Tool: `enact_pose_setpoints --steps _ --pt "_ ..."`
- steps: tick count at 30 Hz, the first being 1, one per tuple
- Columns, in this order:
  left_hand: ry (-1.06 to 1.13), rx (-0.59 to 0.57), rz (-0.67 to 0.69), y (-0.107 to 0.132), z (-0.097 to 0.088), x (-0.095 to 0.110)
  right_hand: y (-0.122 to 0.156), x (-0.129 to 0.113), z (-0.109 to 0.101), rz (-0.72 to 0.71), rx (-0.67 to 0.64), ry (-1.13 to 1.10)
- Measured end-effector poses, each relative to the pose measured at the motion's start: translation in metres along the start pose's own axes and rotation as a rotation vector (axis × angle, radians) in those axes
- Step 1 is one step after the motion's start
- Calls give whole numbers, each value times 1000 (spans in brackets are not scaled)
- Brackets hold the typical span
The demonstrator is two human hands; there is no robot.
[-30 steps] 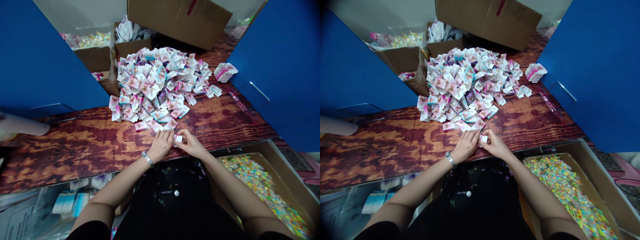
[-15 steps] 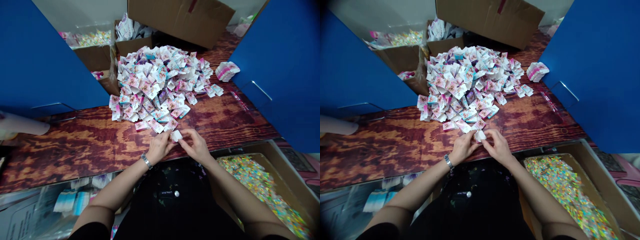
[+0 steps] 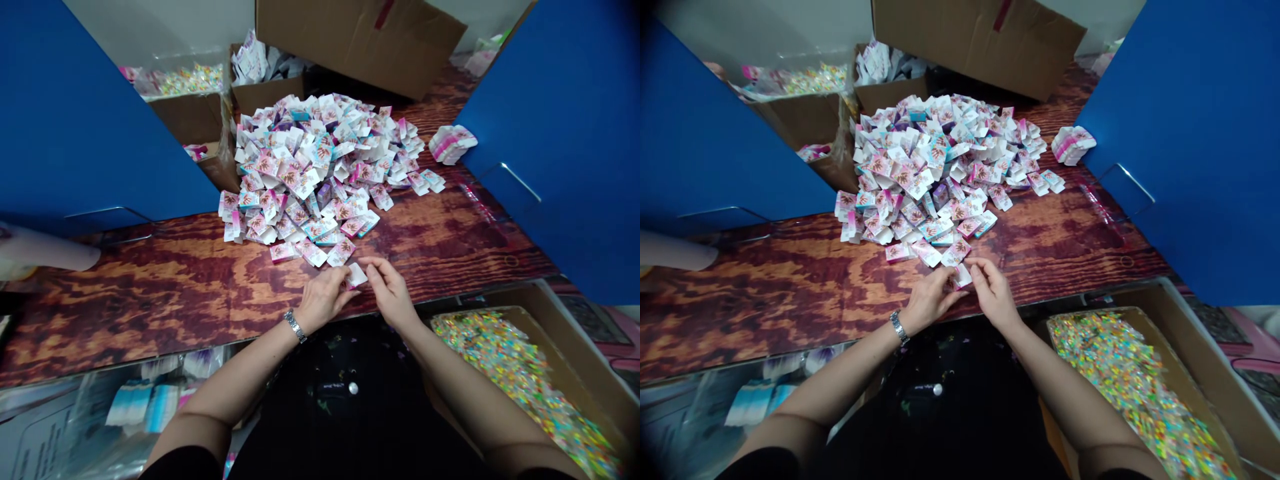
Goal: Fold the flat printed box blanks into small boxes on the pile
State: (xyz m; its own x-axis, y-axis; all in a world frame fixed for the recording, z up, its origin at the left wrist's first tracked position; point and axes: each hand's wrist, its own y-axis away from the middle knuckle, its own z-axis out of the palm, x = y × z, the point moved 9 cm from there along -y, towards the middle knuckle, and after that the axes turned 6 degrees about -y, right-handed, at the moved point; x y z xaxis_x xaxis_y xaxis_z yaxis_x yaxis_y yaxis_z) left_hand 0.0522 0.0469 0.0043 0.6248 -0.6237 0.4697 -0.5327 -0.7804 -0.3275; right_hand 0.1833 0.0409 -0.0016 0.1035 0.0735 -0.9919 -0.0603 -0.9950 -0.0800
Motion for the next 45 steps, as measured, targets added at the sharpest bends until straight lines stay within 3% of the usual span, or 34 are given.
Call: enact_pose_setpoints --steps 4,8,12,16,22,26,28,34,38,42,45 --pt "-41 -7 -51 0 -3 1 -5 12 9 123 -37 -170" --pt "-86 -20 -87 2 -1 0 -6 8 9 106 -33 -55" --pt "-126 -3 -33 3 -1 4 -4 -17 7 -73 -12 254" --pt "-194 -26 -24 2 1 5 4 -37 16 -246 -33 411" --pt "-264 -69 -30 1 4 7 26 -46 28 -547 17 622" --pt "-273 -68 -42 1 2 8 38 -47 36 -653 42 653" --pt "-265 -61 -50 1 1 7 36 -45 36 -598 39 606" --pt "-244 -121 -95 6 9 1 17 -18 27 -219 -21 354" --pt "-152 -69 -64 11 1 -3 1 -8 31 -159 -181 301" --pt "-113 86 -78 17 -25 -13 -47 -21 30 -189 -352 383" --pt "-115 159 -127 23 -38 -23 -106 -58 6 -220 -178 351"
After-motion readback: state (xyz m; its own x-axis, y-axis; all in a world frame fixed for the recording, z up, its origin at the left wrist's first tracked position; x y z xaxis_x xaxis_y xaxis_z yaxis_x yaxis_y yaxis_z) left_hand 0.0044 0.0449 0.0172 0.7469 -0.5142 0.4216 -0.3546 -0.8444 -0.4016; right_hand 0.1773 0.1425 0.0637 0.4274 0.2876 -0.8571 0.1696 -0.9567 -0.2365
